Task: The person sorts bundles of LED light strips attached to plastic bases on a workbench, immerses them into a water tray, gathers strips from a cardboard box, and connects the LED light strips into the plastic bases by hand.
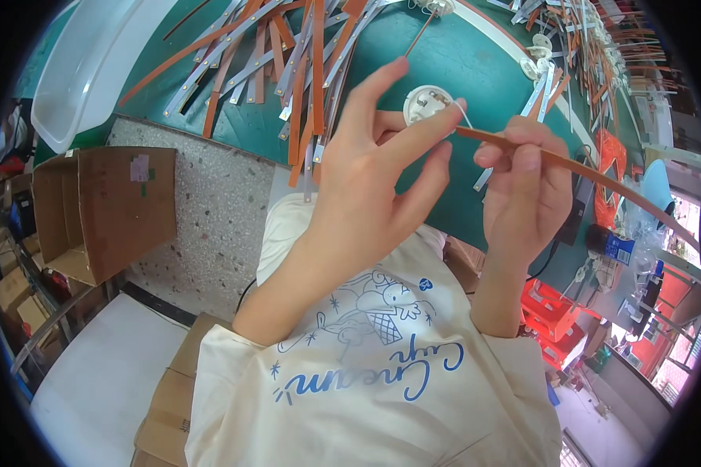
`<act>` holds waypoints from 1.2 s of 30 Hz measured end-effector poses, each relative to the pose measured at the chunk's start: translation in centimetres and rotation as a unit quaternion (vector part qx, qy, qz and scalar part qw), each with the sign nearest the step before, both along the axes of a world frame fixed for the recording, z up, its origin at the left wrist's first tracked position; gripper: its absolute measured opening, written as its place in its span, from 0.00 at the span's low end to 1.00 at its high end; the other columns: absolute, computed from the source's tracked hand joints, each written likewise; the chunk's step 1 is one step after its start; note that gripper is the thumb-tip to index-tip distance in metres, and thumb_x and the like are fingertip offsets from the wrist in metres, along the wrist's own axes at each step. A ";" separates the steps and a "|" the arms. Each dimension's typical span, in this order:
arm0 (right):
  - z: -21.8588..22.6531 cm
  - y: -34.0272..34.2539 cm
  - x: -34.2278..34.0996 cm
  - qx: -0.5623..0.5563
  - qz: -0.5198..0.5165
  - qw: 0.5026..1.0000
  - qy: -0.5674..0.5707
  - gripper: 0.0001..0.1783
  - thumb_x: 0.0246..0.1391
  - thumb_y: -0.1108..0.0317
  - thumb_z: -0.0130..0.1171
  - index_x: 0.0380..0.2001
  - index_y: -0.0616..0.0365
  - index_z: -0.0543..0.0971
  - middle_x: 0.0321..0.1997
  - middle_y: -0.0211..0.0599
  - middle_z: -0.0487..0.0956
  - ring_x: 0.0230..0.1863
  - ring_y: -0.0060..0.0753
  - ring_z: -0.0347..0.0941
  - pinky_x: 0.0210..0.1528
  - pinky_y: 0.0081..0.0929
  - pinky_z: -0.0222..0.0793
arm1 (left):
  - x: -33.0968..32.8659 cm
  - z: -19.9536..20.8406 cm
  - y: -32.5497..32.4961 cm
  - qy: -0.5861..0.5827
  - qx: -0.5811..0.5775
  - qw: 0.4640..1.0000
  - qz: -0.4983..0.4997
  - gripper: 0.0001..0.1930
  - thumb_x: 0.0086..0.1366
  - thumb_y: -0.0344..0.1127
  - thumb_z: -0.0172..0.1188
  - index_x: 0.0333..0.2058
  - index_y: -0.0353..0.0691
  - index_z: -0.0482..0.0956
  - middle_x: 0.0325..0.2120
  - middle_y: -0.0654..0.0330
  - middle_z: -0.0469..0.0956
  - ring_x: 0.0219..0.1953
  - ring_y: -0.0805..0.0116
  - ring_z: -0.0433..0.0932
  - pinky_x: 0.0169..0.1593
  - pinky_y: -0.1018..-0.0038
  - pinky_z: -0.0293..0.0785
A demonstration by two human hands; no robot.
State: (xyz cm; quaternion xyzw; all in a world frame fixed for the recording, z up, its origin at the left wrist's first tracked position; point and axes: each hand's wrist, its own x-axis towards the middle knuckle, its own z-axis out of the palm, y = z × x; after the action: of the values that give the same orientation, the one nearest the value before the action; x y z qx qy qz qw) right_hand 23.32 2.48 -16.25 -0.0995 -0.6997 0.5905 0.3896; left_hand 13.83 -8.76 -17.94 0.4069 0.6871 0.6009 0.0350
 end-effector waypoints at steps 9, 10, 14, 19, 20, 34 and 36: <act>0.3 -0.2 0.5 -0.050 0.056 0.996 0.049 0.07 0.54 0.78 0.47 0.37 0.66 0.66 0.38 0.50 0.73 0.36 0.31 0.74 0.38 0.24 0.74 | 0.1 0.2 0.2 -0.039 0.040 0.998 -0.012 0.16 0.50 0.16 0.55 0.38 0.39 0.77 0.37 0.55 0.71 0.38 0.70 0.75 0.40 0.78 0.74; 0.5 -0.3 0.6 -0.046 0.046 0.997 0.035 0.08 0.53 0.80 0.48 0.37 0.66 0.66 0.37 0.50 0.73 0.36 0.31 0.74 0.38 0.24 0.74 | 0.3 0.2 0.3 -0.088 0.071 0.994 -0.013 0.15 0.50 0.16 0.56 0.38 0.38 0.76 0.38 0.56 0.70 0.38 0.71 0.74 0.40 0.77 0.75; 0.6 -0.1 0.8 -0.045 0.046 0.996 0.060 0.13 0.47 0.85 0.51 0.38 0.65 0.65 0.37 0.50 0.73 0.37 0.31 0.73 0.39 0.22 0.73 | 0.3 0.5 0.2 -0.013 0.027 1.000 -0.006 0.13 0.50 0.16 0.56 0.36 0.36 0.75 0.38 0.57 0.69 0.36 0.72 0.73 0.41 0.77 0.76; 0.4 -0.2 0.8 0.005 0.039 0.998 0.054 0.15 0.44 0.87 0.54 0.37 0.64 0.66 0.37 0.49 0.73 0.38 0.29 0.73 0.37 0.18 0.71 | 0.4 0.9 0.5 0.051 0.024 0.998 0.003 0.13 0.47 0.17 0.58 0.33 0.38 0.76 0.34 0.56 0.71 0.34 0.70 0.74 0.35 0.78 0.75; 0.3 -0.4 0.6 0.007 0.019 0.998 0.063 0.15 0.44 0.87 0.55 0.36 0.64 0.66 0.37 0.50 0.73 0.38 0.29 0.73 0.35 0.16 0.70 | 0.4 0.8 0.6 0.051 0.024 0.998 0.002 0.13 0.47 0.17 0.58 0.33 0.38 0.76 0.34 0.56 0.71 0.34 0.70 0.74 0.35 0.78 0.75; 0.8 -0.7 1.0 0.001 -0.038 0.999 0.028 0.09 0.50 0.83 0.50 0.36 0.66 0.68 0.37 0.51 0.74 0.37 0.34 0.75 0.37 0.25 0.76 | 1.4 0.6 1.2 -0.118 0.187 0.975 0.003 0.18 0.53 0.17 0.57 0.44 0.31 0.71 0.37 0.54 0.75 0.40 0.68 0.76 0.43 0.77 0.75; 1.0 -0.5 1.0 -0.003 -0.032 0.999 0.032 0.09 0.49 0.82 0.51 0.36 0.66 0.69 0.36 0.51 0.75 0.35 0.34 0.75 0.37 0.25 0.76 | 1.5 1.1 0.9 -0.158 0.162 0.974 -0.020 0.19 0.53 0.17 0.57 0.45 0.29 0.69 0.39 0.53 0.74 0.41 0.68 0.75 0.44 0.76 0.75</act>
State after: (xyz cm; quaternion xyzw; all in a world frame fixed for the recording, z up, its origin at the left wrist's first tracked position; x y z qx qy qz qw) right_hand 24.35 1.96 -15.30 -0.1037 -0.6818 0.5826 0.4301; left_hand 15.28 -7.81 -16.83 0.3202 0.5581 0.7604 0.0887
